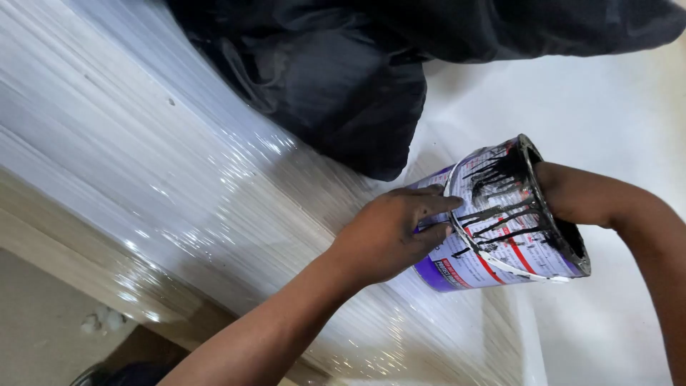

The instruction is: Applying black stain to a metal furniture frame using a sponge.

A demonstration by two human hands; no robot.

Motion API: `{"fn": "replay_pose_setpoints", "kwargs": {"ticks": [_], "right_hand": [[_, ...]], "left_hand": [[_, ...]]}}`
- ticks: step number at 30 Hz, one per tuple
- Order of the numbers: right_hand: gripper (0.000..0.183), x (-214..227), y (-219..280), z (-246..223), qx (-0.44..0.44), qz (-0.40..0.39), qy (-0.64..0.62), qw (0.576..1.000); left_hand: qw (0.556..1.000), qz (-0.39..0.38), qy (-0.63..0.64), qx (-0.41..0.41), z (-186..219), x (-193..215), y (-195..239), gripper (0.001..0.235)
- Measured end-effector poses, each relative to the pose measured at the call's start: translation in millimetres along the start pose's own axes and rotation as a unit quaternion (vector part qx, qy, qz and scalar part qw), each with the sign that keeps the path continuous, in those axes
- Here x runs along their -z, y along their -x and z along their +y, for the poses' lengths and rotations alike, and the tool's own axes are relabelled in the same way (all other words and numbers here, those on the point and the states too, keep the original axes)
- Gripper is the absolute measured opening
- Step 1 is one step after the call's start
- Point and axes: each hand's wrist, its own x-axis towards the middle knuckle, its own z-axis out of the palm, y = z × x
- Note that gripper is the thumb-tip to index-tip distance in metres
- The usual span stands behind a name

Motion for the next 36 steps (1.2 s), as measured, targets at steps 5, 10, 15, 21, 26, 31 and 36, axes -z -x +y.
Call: {"fn": "replay_pose_setpoints", "kwargs": {"ticks": [5, 10, 15, 21, 26, 31, 36], "right_hand": [[0.026, 18.8, 19.2, 12.3, -0.029, 0.023, -0.054, 0.998], [0.019, 38.8, 35.0, 35.5, -0.036, 0.099, -0.122, 0.987], [0.016, 32.4, 47.4, 39.5, -0.098, 0.182, -0.249, 0.946], [0.007, 11.4, 81.9, 20.6, -0.071, 0.201, -0.309, 0.927], [0.012, 10.9, 80.7, 32.4, -0.023, 0.179, -0.311, 0.933], [0.017, 3.4, 67.5, 11.4, 0.007, 0.153, -0.285, 0.946], [0.013, -13.8, 55.8, -3.1, 0.034, 0.141, -0.230, 0.962]], "left_hand": [[0.994, 0.013, -0.093, -0.052, -26.2, -10.1, -2.9, 0.046], [0.994, 0.004, -0.103, -0.034, -26.3, -12.0, -4.9, 0.048], [0.996, 0.005, -0.093, -0.010, -25.9, -12.9, -5.6, 0.047], [0.995, -0.005, -0.100, -0.006, -17.9, -7.8, -3.6, 0.046], [0.993, -0.009, -0.118, -0.001, -10.5, -5.9, -1.0, 0.051], [0.987, -0.020, -0.160, -0.020, -17.0, -6.4, -4.1, 0.073], [0.986, -0.027, -0.158, 0.047, 21.0, 1.2, 5.5, 0.067]]}}
